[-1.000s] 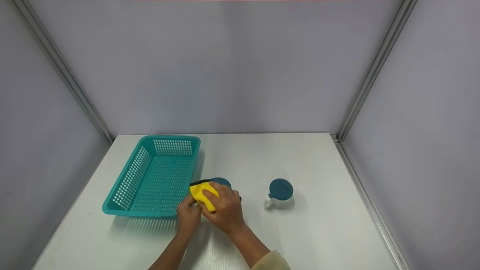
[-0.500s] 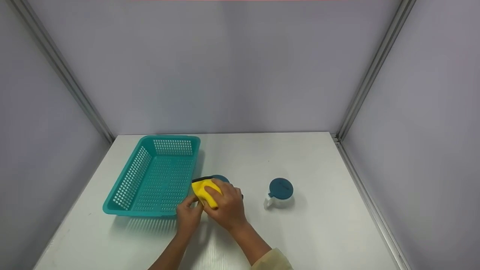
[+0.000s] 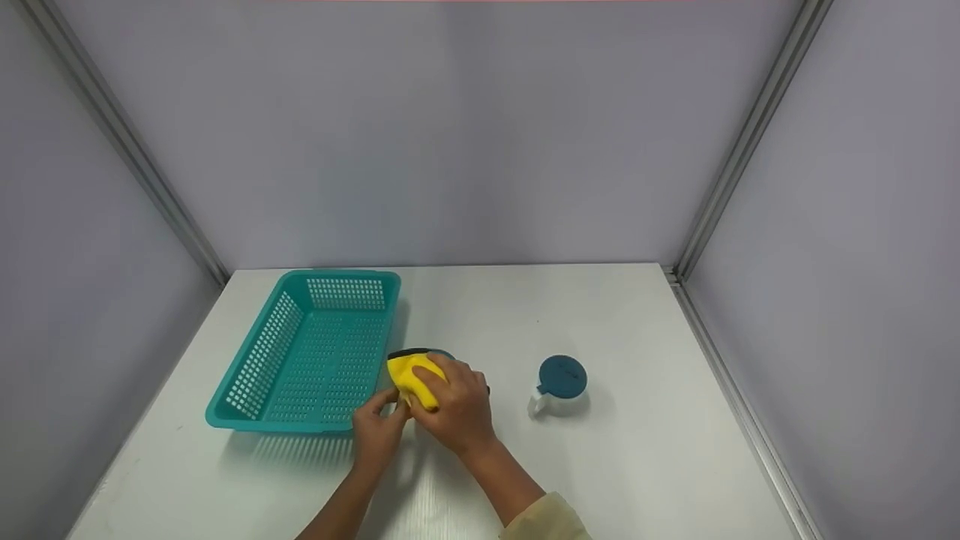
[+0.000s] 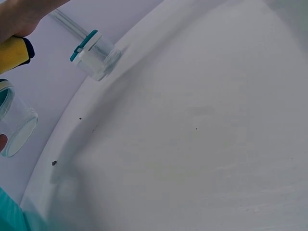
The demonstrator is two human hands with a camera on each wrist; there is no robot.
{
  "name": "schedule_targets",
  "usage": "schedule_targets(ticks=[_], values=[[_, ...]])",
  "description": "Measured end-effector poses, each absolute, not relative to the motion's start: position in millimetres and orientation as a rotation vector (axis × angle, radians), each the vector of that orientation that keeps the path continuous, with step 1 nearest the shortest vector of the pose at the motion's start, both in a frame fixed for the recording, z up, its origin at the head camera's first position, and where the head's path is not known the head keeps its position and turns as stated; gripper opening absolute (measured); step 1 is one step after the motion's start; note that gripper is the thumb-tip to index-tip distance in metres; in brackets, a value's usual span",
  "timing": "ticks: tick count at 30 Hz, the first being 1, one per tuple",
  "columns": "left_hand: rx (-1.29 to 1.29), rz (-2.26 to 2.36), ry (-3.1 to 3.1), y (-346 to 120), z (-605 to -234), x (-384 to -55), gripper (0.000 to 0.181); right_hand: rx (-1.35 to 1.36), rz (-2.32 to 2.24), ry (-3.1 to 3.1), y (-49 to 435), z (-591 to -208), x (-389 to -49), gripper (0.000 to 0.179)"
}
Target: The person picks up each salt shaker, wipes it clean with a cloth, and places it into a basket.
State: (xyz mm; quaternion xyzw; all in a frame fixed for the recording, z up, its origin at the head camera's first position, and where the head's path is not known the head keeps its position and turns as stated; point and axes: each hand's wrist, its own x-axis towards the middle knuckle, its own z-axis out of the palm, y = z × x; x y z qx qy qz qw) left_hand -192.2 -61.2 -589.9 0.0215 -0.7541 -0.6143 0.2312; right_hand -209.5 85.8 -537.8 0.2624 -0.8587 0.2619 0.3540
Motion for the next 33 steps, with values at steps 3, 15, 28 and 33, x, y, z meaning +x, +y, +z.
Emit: schedule_targets(ticks=[3, 15, 28, 33], values=[[0.05, -1.691, -2.065, -61.2, -590.0, -192.3, 0.014, 0.663, 0.672, -2.249, 85.4, -535.5, -210.2, 0.04], [0.022, -1.716, -2.06, -60.4, -592.5, -193.2, 0.01, 0.642, 0.728, -2.326, 83.1, -528.9, -212.7, 0.038], [0.031, -1.799, -2.009, -61.3, -594.8, -193.1, 0.012, 0.636, 0.766, -2.319, 82.7, -530.4, -213.5, 0.039], [0.055, -1.817, -2.017, -60.5, -593.1, -192.9, 0.013, 0.625, 0.772, -2.329, 83.2, -529.7, -213.9, 0.039]])
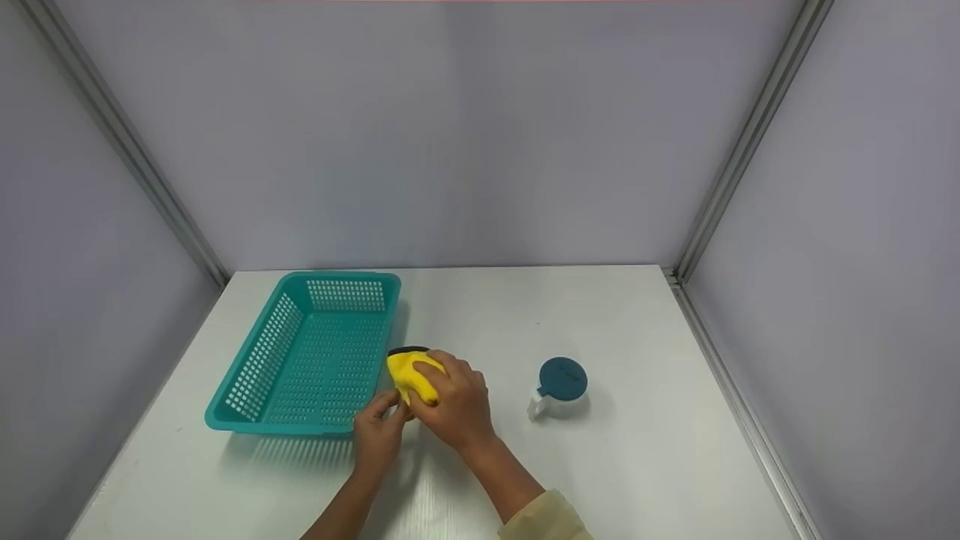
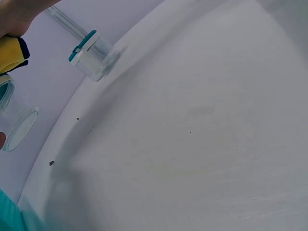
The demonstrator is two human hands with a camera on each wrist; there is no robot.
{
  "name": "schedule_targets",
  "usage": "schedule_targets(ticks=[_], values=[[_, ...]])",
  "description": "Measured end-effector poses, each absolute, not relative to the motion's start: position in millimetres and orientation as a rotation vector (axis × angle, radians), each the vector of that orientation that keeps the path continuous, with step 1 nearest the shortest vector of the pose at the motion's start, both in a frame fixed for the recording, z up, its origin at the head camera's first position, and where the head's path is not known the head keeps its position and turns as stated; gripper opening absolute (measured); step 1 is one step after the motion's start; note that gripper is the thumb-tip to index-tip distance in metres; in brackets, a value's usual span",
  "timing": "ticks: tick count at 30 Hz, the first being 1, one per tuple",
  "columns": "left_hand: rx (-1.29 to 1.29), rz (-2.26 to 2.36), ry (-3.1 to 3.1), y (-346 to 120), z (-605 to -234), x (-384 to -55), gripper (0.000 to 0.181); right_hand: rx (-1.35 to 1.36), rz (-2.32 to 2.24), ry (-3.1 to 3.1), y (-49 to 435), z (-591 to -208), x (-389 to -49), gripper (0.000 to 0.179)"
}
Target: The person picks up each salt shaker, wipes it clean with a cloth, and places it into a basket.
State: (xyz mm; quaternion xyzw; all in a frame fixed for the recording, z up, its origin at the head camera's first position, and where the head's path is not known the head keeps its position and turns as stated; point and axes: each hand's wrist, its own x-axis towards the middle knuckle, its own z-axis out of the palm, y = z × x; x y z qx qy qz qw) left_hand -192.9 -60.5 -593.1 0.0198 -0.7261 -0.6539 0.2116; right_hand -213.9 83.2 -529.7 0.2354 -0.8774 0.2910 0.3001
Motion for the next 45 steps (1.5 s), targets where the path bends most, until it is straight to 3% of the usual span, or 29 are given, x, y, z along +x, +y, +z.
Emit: schedule_targets(ticks=[15, 25, 30, 35, 45], values=[[0.018, -1.789, -2.053, -58, -593, -194, 0.011, 0.557, 0.945, -2.377, 88, -522, -223, 0.035], [0.008, -1.752, -2.057, -59, -596, -194, 0.007, 0.622, 0.821, -2.507, 79, -513, -224, 0.049], [0.018, -1.788, -2.048, -57, -582, -188, 0.009, 0.634, 0.859, -2.494, 79, -510, -227, 0.041], [0.013, -1.837, -2.029, -56, -561, -179, 0.01, 0.554, 1.004, -2.528, 85, -508, -234, 0.038], [0.036, -1.818, -2.037, -56, -558, -180, 0.012, 0.315, 1.2, -2.565, 106, -517, -250, 0.037]])
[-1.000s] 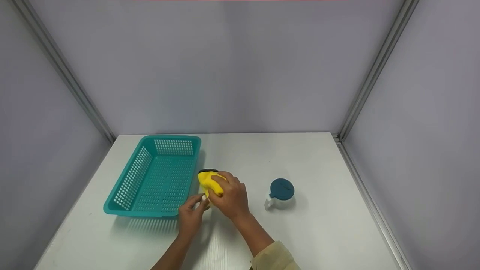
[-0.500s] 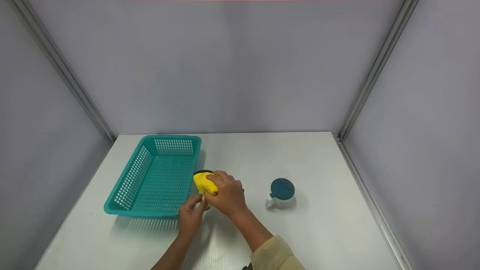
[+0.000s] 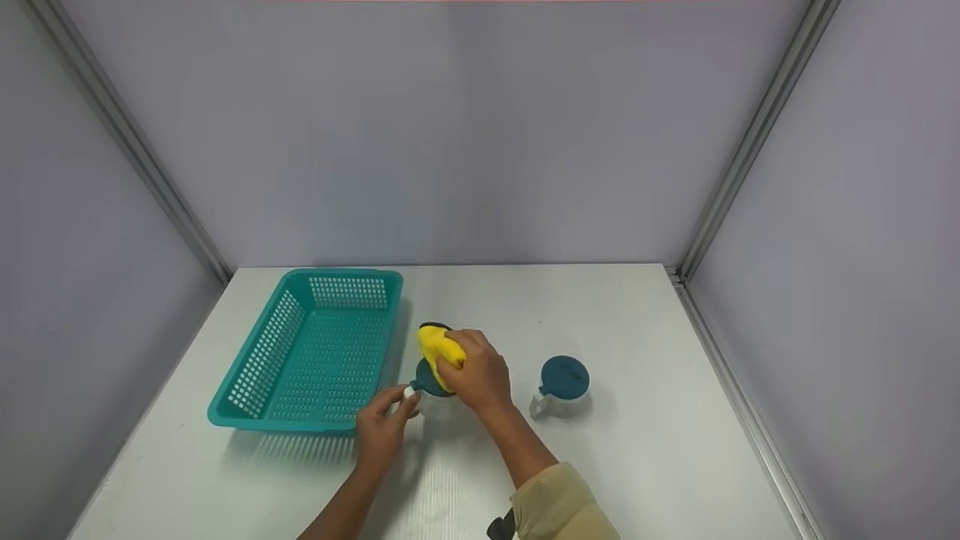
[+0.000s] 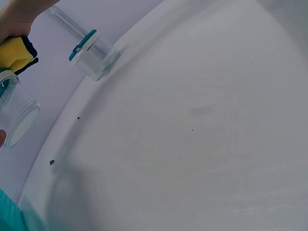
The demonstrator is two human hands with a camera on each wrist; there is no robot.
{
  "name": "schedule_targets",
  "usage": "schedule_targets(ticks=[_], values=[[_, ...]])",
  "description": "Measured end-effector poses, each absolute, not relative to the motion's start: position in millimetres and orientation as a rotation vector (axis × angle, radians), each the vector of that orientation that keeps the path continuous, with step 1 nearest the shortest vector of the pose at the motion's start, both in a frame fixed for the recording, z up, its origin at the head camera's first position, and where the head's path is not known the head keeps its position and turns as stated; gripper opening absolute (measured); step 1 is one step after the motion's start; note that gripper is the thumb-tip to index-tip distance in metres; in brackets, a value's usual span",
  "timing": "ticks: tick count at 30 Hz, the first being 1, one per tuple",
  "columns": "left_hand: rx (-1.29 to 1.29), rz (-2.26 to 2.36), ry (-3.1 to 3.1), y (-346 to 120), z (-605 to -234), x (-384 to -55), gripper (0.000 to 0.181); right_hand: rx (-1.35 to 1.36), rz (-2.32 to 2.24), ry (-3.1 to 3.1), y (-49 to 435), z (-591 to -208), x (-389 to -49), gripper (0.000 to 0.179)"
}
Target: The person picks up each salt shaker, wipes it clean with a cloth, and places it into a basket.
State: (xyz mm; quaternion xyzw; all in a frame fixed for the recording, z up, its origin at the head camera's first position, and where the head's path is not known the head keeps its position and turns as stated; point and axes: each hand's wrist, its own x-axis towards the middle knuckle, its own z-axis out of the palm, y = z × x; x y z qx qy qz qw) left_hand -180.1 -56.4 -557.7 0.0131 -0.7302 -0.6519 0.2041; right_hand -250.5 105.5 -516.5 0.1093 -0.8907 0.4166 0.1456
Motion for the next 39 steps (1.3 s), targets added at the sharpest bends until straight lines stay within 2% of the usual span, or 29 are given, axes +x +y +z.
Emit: schedule_targets(ticks=[14, 19, 25, 28, 35, 39], values=[[0.102, -1.97, -1.991, -56, -560, -180, 0.013, 0.017, 1.782, -2.367, 123, -537, -252, 0.049], [0.098, -1.995, -1.957, -57, -564, -179, 0.013, -0.141, 1.986, -2.28, 124, -546, -247, 0.048], [0.086, -2.001, -1.946, -58, -564, -177, 0.015, -0.285, 1.995, -2.269, 124, -554, -240, 0.044], [0.093, -2.005, -1.951, -58, -562, -177, 0.016, -0.23, 1.909, -2.249, 123, -556, -236, 0.044], [0.134, -1.98, -1.969, -55, -558, -179, 0.014, 0.209, 1.391, -2.144, 118, -562, -228, 0.048], [0.145, -1.97, -1.969, -54, -558, -181, 0.014, 0.366, 1.146, -2.104, 114, -564, -226, 0.049]])
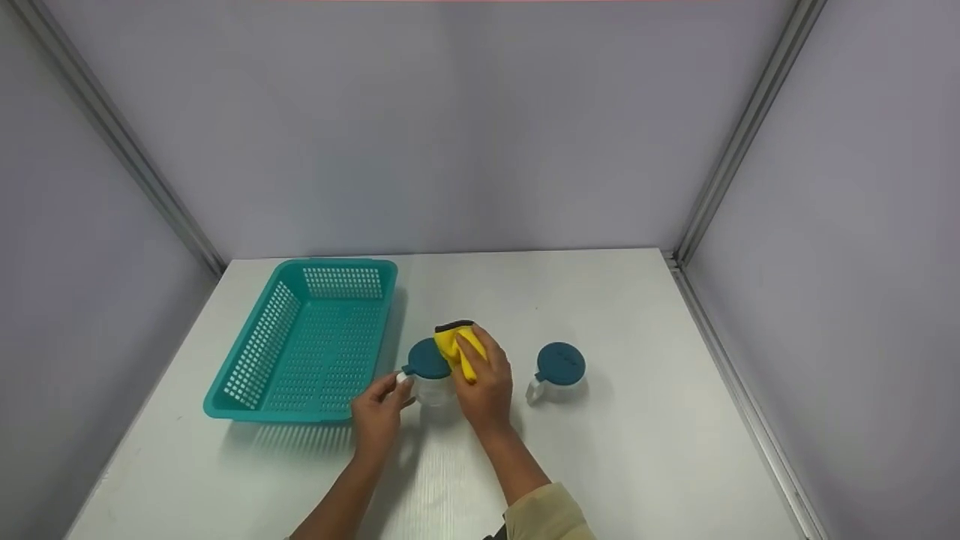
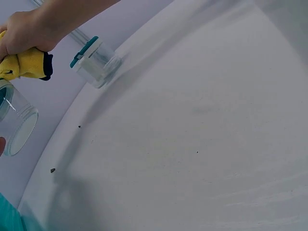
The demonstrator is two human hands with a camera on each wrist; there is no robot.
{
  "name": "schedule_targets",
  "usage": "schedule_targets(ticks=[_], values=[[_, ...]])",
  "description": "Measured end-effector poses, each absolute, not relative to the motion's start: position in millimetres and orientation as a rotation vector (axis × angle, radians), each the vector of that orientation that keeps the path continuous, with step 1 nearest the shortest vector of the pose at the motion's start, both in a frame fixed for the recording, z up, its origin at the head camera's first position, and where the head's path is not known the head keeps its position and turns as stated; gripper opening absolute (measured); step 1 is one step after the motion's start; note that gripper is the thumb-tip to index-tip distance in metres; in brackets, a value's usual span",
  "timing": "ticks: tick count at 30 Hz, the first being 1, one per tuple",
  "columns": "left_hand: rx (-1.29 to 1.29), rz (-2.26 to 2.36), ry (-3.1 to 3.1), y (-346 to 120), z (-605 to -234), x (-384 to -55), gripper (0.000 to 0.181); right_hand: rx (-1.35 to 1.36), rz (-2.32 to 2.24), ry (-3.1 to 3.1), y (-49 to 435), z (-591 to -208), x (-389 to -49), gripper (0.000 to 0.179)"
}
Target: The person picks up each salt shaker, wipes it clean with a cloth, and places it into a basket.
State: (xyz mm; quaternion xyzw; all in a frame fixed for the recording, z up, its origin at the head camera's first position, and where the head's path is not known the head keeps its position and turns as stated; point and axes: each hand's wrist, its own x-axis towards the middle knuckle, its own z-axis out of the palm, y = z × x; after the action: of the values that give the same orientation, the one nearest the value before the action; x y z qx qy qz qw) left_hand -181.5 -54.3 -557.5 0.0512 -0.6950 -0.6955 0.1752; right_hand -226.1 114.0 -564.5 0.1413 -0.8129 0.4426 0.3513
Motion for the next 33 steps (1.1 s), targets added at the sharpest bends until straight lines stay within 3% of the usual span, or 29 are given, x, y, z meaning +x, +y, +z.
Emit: schedule_targets(ticks=[19, 27, 33], values=[[0.215, -1.961, -1.937, -50, -552, -185, 0.011, 0.825, 0.586, -1.928, 94, -579, -211, 0.049], [0.166, -1.825, -1.968, -53, -544, -183, 0.011, 0.892, 0.541, -1.914, 87, -587, -205, 0.03], [0.173, -1.791, -1.985, -56, -558, -193, 0.017, 0.934, 0.512, -1.852, 89, -587, -206, 0.027]])
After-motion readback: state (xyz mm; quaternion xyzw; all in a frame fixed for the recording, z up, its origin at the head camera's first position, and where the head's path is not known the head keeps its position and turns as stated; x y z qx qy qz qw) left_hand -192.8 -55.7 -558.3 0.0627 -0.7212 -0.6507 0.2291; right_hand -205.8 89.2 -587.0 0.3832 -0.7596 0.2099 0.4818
